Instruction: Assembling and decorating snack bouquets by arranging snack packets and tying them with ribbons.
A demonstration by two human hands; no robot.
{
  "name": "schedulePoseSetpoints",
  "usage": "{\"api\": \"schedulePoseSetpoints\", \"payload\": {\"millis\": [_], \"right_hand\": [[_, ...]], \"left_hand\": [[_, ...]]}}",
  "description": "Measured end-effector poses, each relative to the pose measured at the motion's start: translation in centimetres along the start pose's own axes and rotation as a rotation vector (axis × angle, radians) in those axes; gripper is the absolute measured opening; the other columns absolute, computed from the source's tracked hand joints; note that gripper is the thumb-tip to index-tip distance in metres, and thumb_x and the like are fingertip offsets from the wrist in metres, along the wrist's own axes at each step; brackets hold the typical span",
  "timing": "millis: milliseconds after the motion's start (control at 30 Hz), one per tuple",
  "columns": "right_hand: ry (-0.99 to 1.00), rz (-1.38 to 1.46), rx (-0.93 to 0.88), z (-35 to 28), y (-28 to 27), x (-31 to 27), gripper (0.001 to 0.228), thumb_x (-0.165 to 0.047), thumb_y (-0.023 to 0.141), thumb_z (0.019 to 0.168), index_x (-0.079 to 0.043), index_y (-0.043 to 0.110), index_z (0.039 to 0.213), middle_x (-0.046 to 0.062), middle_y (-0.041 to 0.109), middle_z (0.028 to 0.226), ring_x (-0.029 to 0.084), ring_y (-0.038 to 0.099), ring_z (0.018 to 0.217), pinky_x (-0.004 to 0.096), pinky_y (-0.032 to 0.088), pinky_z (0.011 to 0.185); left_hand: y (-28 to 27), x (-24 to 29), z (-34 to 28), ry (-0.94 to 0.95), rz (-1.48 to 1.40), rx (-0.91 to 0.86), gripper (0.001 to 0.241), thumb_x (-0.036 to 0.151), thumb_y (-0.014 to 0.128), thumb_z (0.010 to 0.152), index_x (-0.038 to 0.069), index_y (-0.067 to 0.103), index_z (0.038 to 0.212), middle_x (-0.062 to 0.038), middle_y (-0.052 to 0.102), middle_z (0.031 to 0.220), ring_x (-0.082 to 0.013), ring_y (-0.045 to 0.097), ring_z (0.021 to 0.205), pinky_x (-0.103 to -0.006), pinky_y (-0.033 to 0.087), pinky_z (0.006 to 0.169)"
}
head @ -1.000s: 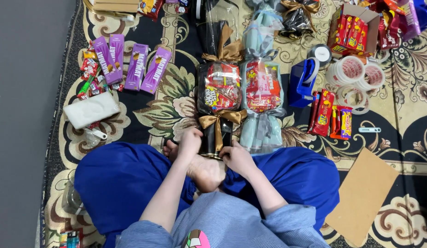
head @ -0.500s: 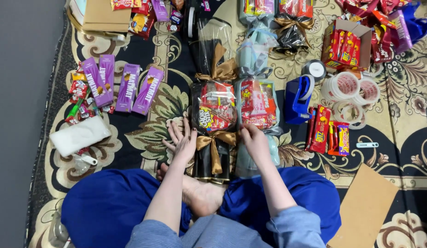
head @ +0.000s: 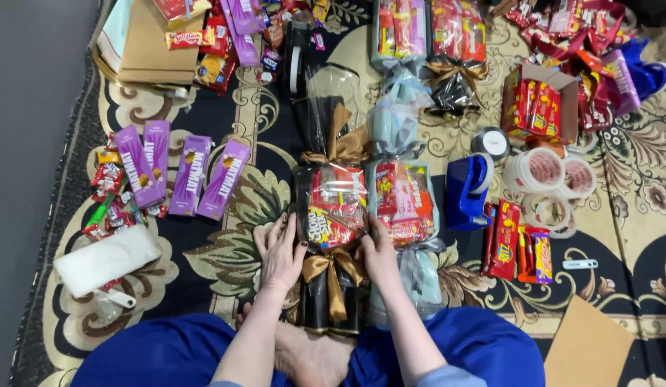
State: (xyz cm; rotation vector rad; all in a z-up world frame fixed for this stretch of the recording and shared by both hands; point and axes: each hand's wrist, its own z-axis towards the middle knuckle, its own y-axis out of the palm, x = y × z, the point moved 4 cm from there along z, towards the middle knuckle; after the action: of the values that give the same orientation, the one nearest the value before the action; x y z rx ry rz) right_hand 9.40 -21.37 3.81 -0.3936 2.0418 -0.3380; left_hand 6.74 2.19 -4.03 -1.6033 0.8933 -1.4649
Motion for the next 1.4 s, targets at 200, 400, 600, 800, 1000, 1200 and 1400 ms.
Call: {"api": "schedulePoseSetpoints", "payload": {"millis": [200, 400, 600, 800, 1000, 1200, 1400], "right_hand": [[-0.027, 0.193, -0.045, -0.3, 1.3, -0.3, 0.065, -0.009, 0.050, 0.094, -0.019, 0.037, 0.158, 0.009, 0.061, 0.055, 0.022, 0.063, 0.048, 0.029, 0.047, 0.046], [0.027, -0.052, -0.068, -1.6, 1.3, -1.4, 0.069, -0.015, 0.059, 0.092, -0.035, 0.044, 0.156, 0.009, 0.069, 0.057, 0.025, 0.073, 0.061, 0.036, 0.057, 0.065], [0.039, -0.068, 0.085, 0.6, -1.5, 0.2, 0.042, -0.025, 0.056, 0.098, -0.030, 0.066, 0.139, 0.005, 0.068, 0.052, 0.021, 0.072, 0.060, 0.033, 0.055, 0.061], [0.152, -0.239, 0.135, 0.4, -0.9, -1.7, 0.039, -0.038, 0.065, 0.091, -0.028, 0.073, 0.128, 0.001, 0.071, 0.056, 0.023, 0.077, 0.081, 0.039, 0.058, 0.081], [0.125, -0.117, 0.163, 2.7, -0.4, -0.1, 0.040, -0.035, 0.056, 0.096, -0.017, 0.074, 0.127, -0.002, 0.072, 0.057, 0.016, 0.075, 0.072, 0.034, 0.057, 0.073], [0.063, -0.172, 0.195, 2.1, -0.4, -2.8, 0.034, -0.032, 0.065, 0.091, -0.014, 0.077, 0.117, 0.009, 0.077, 0.079, 0.032, 0.073, 0.096, 0.046, 0.054, 0.090], [0.042, -0.290, 0.192, 1.8, -0.9, -5.3, 0.027, -0.033, 0.069, 0.088, -0.014, 0.077, 0.106, 0.003, 0.075, 0.072, 0.030, 0.074, 0.090, 0.045, 0.056, 0.086]], "left_hand": [[0.5, 0.1, 0.1, -0.018, 0.009, 0.001, 0.070, 0.052, 0.035, 0.102, 0.023, 0.024, 0.164, 0.003, 0.047, 0.158, -0.0162, 0.025, 0.153, -0.0614, -0.007, 0.122], [-0.7, 0.4, 0.2, -0.009, -0.005, 0.057, 0.071, 0.051, 0.038, 0.099, 0.018, 0.029, 0.162, 0.001, 0.050, 0.156, -0.0165, 0.030, 0.151, -0.0599, -0.005, 0.123], [0.1, 0.3, 0.2, -0.017, 0.033, 0.071, 0.071, 0.052, 0.031, 0.100, 0.017, 0.029, 0.162, 0.000, 0.051, 0.155, -0.0168, 0.030, 0.151, -0.0598, -0.005, 0.124], [0.4, 0.2, 0.2, -0.024, 0.028, 0.051, 0.073, 0.051, 0.034, 0.098, 0.018, 0.027, 0.162, 0.000, 0.048, 0.157, -0.0172, 0.029, 0.152, -0.0599, -0.005, 0.124], [0.4, 0.2, 0.1, -0.018, 0.032, 0.046, 0.073, 0.049, 0.036, 0.098, 0.017, 0.026, 0.162, 0.002, 0.045, 0.160, -0.0169, 0.027, 0.153, -0.0599, -0.006, 0.124], [0.2, 0.2, 0.1, -0.015, 0.034, 0.011, 0.072, 0.045, 0.033, 0.097, 0.015, 0.024, 0.162, 0.001, 0.042, 0.162, -0.0170, 0.024, 0.154, -0.0589, -0.007, 0.125], [0.6, -0.3, 0.0, -0.046, -0.010, -0.025, 0.070, 0.039, 0.031, 0.096, 0.013, 0.024, 0.161, -0.001, 0.042, 0.161, -0.0190, 0.022, 0.155, -0.0580, -0.008, 0.126]]}}
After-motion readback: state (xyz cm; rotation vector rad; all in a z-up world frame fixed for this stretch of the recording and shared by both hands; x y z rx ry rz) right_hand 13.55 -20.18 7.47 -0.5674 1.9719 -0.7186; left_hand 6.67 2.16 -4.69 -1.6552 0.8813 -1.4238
